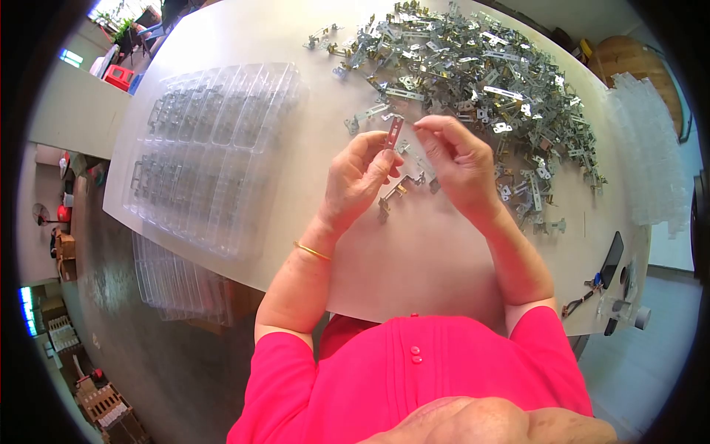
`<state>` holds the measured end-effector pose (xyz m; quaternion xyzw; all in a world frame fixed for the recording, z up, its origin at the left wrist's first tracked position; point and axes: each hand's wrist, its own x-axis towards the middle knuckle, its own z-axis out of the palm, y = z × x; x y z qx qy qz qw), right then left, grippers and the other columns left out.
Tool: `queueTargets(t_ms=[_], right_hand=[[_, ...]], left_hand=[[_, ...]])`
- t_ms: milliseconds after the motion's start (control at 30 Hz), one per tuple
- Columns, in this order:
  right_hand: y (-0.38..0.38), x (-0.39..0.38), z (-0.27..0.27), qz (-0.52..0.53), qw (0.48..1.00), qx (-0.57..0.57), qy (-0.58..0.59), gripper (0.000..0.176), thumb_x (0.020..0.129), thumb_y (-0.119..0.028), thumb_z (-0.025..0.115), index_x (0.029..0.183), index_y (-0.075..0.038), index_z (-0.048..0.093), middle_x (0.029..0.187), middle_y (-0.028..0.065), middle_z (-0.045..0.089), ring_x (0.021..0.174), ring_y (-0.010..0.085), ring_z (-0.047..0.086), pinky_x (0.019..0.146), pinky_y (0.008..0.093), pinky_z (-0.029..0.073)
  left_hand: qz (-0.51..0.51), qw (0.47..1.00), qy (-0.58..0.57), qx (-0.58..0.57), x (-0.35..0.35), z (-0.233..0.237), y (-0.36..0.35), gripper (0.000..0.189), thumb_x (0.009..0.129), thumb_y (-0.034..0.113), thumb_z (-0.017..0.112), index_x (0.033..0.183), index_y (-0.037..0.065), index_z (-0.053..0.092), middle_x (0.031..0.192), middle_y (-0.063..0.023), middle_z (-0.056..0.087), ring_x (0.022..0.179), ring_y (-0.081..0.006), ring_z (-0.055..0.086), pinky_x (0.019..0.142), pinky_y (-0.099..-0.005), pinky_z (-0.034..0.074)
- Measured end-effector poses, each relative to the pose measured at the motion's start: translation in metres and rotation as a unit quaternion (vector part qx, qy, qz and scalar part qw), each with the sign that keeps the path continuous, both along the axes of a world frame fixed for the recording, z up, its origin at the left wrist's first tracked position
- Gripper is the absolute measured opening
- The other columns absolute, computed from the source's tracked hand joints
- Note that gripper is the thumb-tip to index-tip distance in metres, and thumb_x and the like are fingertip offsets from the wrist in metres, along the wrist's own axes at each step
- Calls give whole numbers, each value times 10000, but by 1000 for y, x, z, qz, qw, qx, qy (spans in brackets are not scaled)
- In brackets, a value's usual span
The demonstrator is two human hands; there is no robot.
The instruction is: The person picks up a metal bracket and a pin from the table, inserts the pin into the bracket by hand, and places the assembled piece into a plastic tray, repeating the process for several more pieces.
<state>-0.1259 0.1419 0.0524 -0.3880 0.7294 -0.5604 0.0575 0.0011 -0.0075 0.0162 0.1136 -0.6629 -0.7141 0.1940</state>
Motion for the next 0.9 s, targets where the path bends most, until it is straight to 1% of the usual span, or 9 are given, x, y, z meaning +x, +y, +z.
queueTargets(t_ms=[67, 300, 400, 500, 600, 700, 767, 800, 900], right_hand=[[-1, 7, 2, 9, 999, 32, -1, 102, 986, -90, 723, 1081, -54, 723, 845, 32, 710, 678, 54, 580, 601, 256, 492], [-3, 12, 6, -9, 993, 54, 101, 53, 963, -87, 706, 1008, -61, 702, 874, 124, 712, 712, 282, 693, 637, 356, 544], [-4, 12, 1, 4, 987, 42, 157, 50, 963, -98, 700, 994, -64, 681, 867, 129, 704, 733, 305, 695, 648, 381, 546], [-3, 12, -4, 35, 985, 74, 151, 58, 953, -96, 701, 986, -66, 664, 864, 137, 704, 749, 325, 696, 655, 407, 546], [-4, 12, -1, -25, 993, 72, 95, 63, 951, -102, 700, 980, -72, 653, 839, 145, 696, 746, 345, 693, 654, 421, 543], [-3, 9, -5, 49, 985, 80, 147, 58, 963, -106, 696, 975, -72, 651, 814, 150, 689, 721, 354, 690, 631, 425, 532], [-2, 8, -4, 46, 990, 75, 107, 71, 975, -120, 694, 967, -69, 645, 797, 154, 672, 685, 346, 670, 619, 413, 523], [-1, 8, -3, 46, 993, 72, 86, 81, 981, -127, 693, 963, -67, 641, 789, 155, 664, 668, 342, 660, 612, 406, 518], [2, 5, 6, -6, 993, 114, 34, 72, 1000, -122, 694, 1001, -63, 655, 762, 90, 664, 642, 209, 644, 598, 345, 498]], left_hand=[[18, 1000, 2, -20, -2, -4, 1, 289, 1061, 121, 616, 1314, -15, 589, 1032, -73, 724, 856, -110, 679, 755, -248, 554], [93, 977, 48, -187, -7, -16, 4, 274, 1001, 44, 689, 1262, -2, 623, 954, -24, 686, 812, -84, 645, 706, -240, 544], [110, 970, 52, -211, -6, -10, 7, 272, 990, 39, 700, 1250, 3, 630, 923, -13, 670, 775, -77, 615, 687, -242, 529], [108, 962, 55, -246, -7, -14, 7, 276, 987, 33, 700, 1252, 9, 629, 903, -17, 662, 753, -78, 597, 671, -249, 522], [113, 952, 63, -279, -7, -15, 6, 275, 987, 26, 694, 1253, 12, 627, 897, -27, 661, 746, -79, 596, 657, -251, 518], [121, 947, 71, -288, -8, -19, 7, 294, 975, 17, 694, 1260, 6, 618, 873, -44, 662, 721, -105, 606, 638, -262, 514], [126, 946, 79, -287, -10, -22, 6, 328, 953, 7, 703, 1267, -7, 607, 826, -64, 661, 675, -153, 624, 621, -295, 517], [117, 952, 62, -274, -8, -20, 7, 305, 974, 21, 687, 1269, -1, 610, 857, -53, 665, 713, -130, 621, 646, -279, 519], [88, 973, 33, -211, -5, -16, 5, 253, 1028, 61, 643, 1274, 7, 615, 934, -31, 673, 806, -84, 617, 716, -250, 527]])
